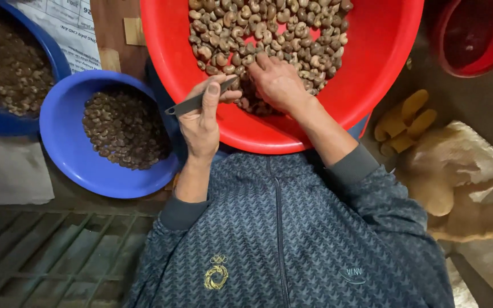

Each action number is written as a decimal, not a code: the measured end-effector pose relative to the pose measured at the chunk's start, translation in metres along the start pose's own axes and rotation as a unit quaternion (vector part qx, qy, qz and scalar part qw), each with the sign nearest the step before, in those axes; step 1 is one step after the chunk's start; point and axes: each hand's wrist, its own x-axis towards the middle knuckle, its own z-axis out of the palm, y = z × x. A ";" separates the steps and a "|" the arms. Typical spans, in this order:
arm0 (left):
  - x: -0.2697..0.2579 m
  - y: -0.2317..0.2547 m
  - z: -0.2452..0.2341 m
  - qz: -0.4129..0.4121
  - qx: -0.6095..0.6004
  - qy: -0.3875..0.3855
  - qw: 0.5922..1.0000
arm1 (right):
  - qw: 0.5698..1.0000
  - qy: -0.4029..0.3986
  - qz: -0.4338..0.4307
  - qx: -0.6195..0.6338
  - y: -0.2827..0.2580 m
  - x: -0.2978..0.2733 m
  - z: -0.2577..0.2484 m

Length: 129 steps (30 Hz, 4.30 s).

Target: A person manually peels nuts using a small metal tool and sorts them into different plastic bowls while sitting on the floor.

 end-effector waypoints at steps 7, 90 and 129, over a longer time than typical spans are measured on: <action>0.006 -0.018 0.009 0.092 0.009 -0.006 0.996 | 0.751 -0.024 0.156 0.641 0.001 -0.022 -0.048; 0.005 -0.031 0.055 0.122 0.032 -0.097 0.987 | 0.797 0.224 0.179 0.531 -0.048 -0.064 -0.079; 0.002 -0.014 0.047 0.133 0.015 -0.137 0.982 | 0.741 0.269 0.199 0.582 -0.052 -0.063 -0.090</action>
